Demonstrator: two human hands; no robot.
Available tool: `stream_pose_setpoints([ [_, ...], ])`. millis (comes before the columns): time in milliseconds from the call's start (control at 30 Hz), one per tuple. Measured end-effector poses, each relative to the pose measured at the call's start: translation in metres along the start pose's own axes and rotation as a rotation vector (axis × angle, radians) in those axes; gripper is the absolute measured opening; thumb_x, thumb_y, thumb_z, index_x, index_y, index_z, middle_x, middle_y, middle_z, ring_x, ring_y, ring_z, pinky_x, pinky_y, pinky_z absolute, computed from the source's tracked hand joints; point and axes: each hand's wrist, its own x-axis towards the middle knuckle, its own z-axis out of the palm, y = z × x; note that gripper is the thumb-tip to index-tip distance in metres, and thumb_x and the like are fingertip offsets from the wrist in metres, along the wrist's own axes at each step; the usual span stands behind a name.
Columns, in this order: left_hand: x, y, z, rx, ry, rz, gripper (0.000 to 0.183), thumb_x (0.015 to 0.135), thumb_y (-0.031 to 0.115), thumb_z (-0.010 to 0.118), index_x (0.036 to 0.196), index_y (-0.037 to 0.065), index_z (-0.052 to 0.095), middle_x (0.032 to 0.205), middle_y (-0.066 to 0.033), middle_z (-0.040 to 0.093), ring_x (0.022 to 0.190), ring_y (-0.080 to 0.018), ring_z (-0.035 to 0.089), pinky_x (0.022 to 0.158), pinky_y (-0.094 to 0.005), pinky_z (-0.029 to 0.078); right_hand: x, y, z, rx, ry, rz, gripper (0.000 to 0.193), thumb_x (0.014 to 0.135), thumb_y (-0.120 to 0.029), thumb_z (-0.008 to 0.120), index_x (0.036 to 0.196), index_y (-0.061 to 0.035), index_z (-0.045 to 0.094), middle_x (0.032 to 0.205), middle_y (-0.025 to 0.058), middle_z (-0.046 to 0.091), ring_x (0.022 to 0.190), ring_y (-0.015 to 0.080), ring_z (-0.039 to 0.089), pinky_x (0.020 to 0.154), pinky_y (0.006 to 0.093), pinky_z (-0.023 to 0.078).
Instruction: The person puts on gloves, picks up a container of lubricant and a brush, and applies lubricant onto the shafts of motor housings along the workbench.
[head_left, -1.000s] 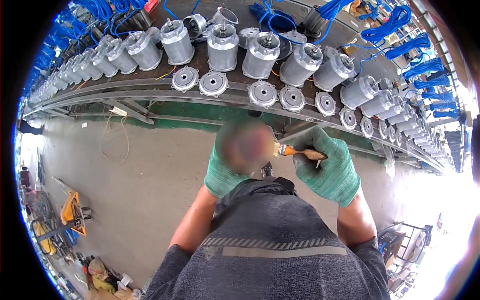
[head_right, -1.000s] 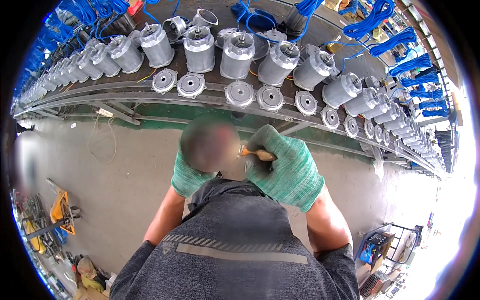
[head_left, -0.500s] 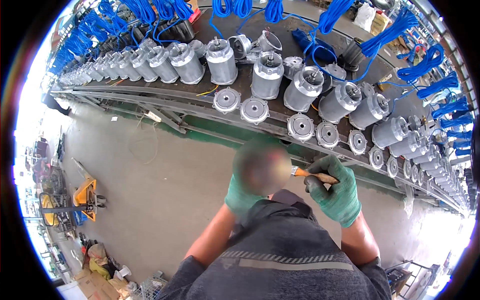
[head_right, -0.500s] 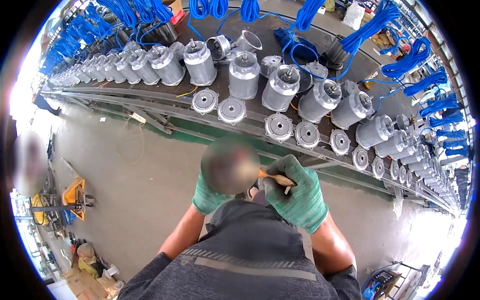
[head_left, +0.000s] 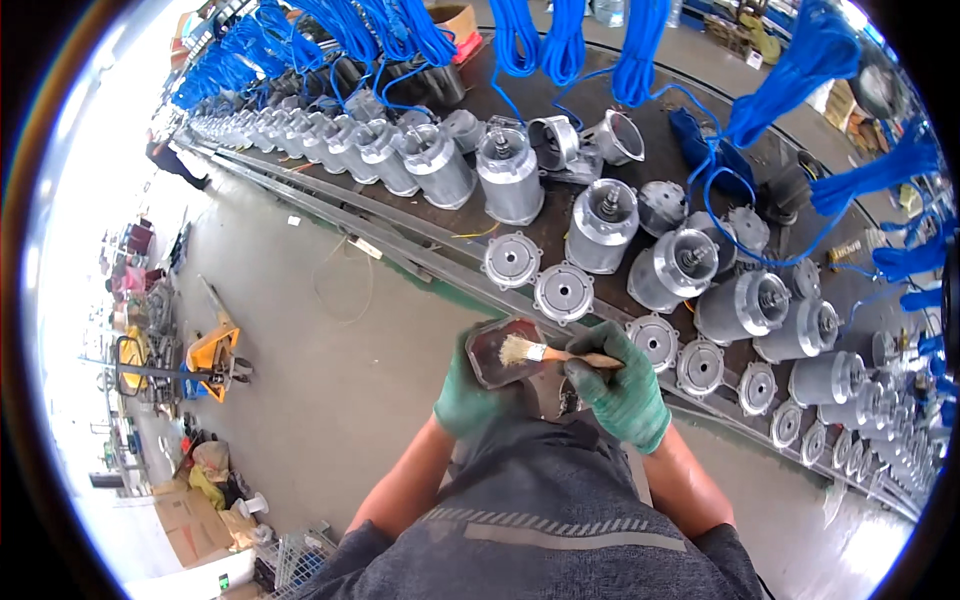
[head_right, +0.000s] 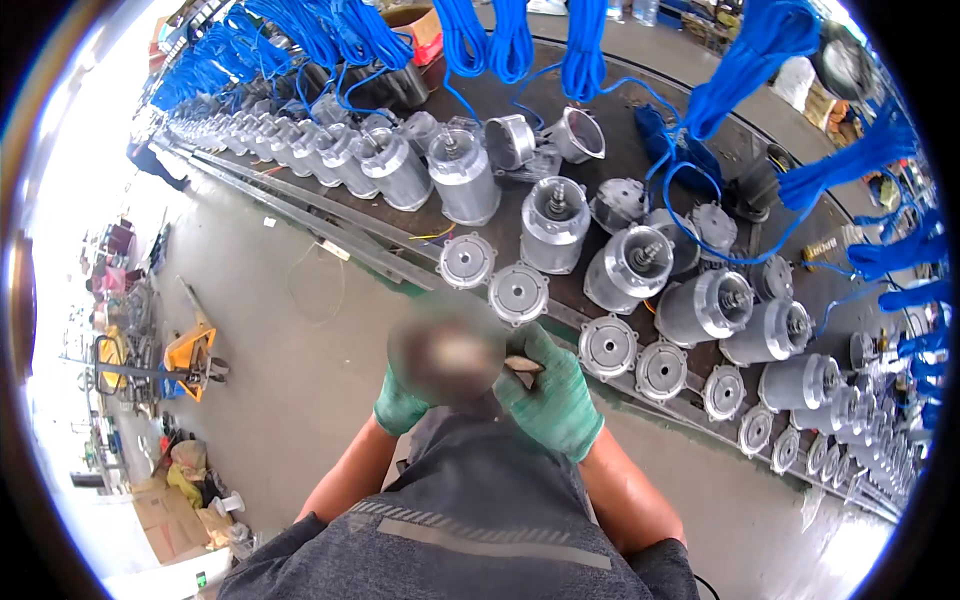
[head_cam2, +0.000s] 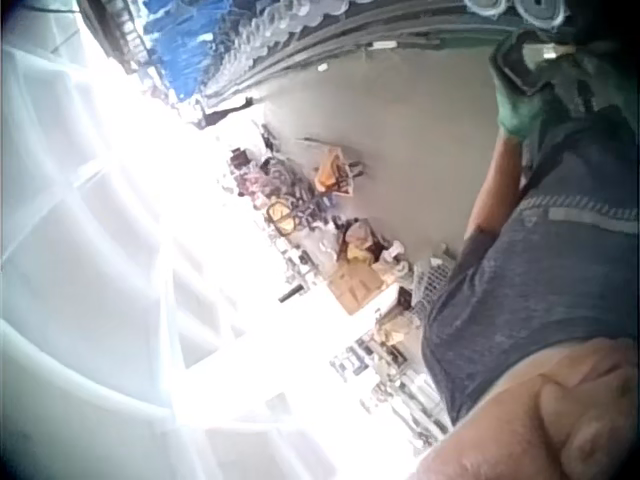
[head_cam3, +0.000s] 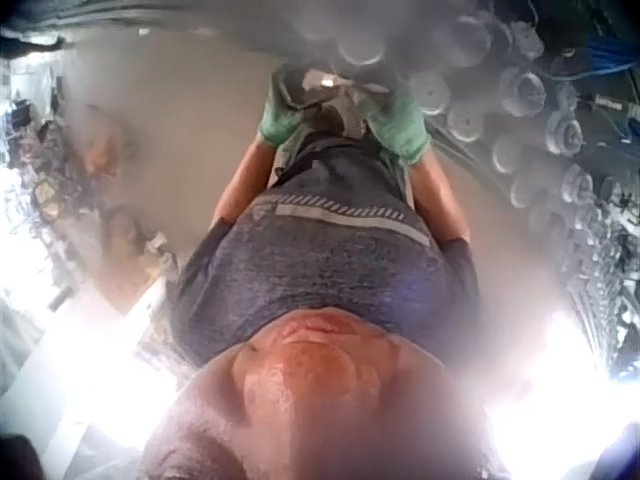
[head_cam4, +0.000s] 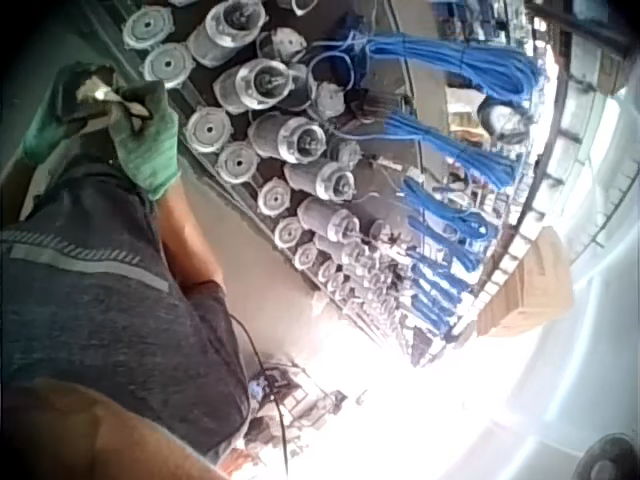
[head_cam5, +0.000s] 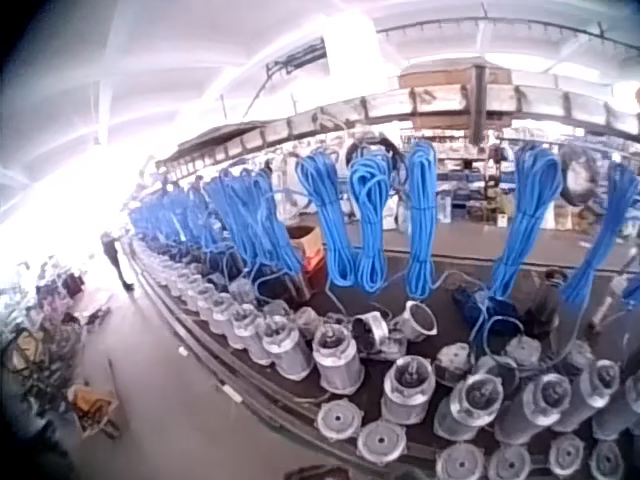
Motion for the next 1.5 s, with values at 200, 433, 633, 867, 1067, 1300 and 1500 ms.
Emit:
stream_pose_setpoints([
  [200, 0.027, -0.059, -0.053, -0.027, 0.117, -0.043, 0.086, 0.071, -0.005, 0.076, 0.146, 0.000, 0.036, 0.144, -0.0155, 0.053, 0.134, -0.0241, 0.053, 0.113, -0.0398, 0.045, 0.070, 0.028, 0.035, 0.122, 0.000, -0.028, 0.018, 0.097, -0.006, 0.066, 0.113, -0.0018, 0.061, 0.101, 0.0060, 0.070, 0.094, 0.0097, 0.064, 0.083, 0.0280, 0.053],
  [433, 0.085, -0.084, -0.152, -0.205, 0.071, -0.061, 0.092, 0.069, 0.003, 0.084, 0.148, 0.003, 0.039, 0.147, -0.0113, 0.051, 0.133, -0.0225, 0.050, 0.113, -0.0400, 0.042, 0.156, 0.043, 0.103, 0.082, 0.118, 0.111, 0.023, 0.093, -0.007, 0.073, 0.113, -0.0021, 0.063, 0.100, 0.0040, 0.066, 0.092, 0.0109, 0.060, 0.083, 0.0292, 0.051],
  [633, 0.144, -0.119, -0.253, -0.193, 0.008, -0.037, 0.096, 0.067, 0.001, 0.085, 0.149, 0.005, 0.037, 0.147, -0.0109, 0.051, 0.135, -0.0233, 0.050, 0.114, -0.0392, 0.041, 0.238, 0.025, 0.169, -0.148, 0.228, 0.099, 0.020, 0.092, -0.004, 0.073, 0.111, -0.0038, 0.066, 0.091, 0.0036, 0.067, 0.082, 0.0099, 0.059, 0.074, 0.0281, 0.050],
  [867, 0.197, -0.142, -0.332, -0.107, -0.101, 0.116, 0.102, 0.065, -0.001, 0.089, 0.150, 0.007, 0.033, 0.145, -0.0120, 0.050, 0.133, -0.0248, 0.052, 0.112, -0.0393, 0.046, 0.300, 0.005, 0.219, 0.122, 0.331, 0.196, 0.023, 0.099, -0.004, 0.065, 0.121, -0.0009, 0.060, 0.094, 0.0072, 0.069, 0.081, 0.0134, 0.069, 0.072, 0.0266, 0.057],
  [1067, 0.221, -0.141, -0.353, -0.069, -0.090, 0.120, 0.098, 0.067, 0.003, 0.090, 0.149, 0.006, 0.036, 0.144, -0.0110, 0.052, 0.129, -0.0235, 0.055, 0.110, -0.0392, 0.047, 0.345, 0.000, 0.199, 0.168, 0.483, 0.113, 0.021, 0.100, -0.012, 0.066, 0.117, 0.0006, 0.060, 0.093, 0.0090, 0.071, 0.080, 0.0140, 0.068, 0.071, 0.0286, 0.057],
  [1300, 0.222, -0.134, -0.367, -0.120, -0.062, 0.055, 0.099, 0.066, -0.004, 0.090, 0.150, 0.007, 0.037, 0.143, -0.0101, 0.053, 0.129, -0.0247, 0.056, 0.108, -0.0386, 0.050, 0.412, 0.029, 0.157, -0.237, 0.463, 0.068, 0.021, 0.099, -0.003, 0.064, 0.120, 0.0003, 0.063, 0.099, 0.0081, 0.073, 0.084, 0.0116, 0.069, 0.075, 0.0287, 0.057],
  [1500, 0.205, -0.131, -0.389, -0.189, 0.012, -0.044, 0.096, 0.068, -0.004, 0.088, 0.149, 0.007, 0.037, 0.141, -0.0131, 0.053, 0.131, -0.0253, 0.056, 0.108, -0.0401, 0.051, 0.459, 0.032, 0.149, -0.151, 0.312, 0.269, 0.011, 0.097, -0.004, 0.065, 0.106, 0.0013, 0.066, 0.092, 0.0074, 0.073, 0.080, 0.0136, 0.069, 0.074, 0.0298, 0.057],
])
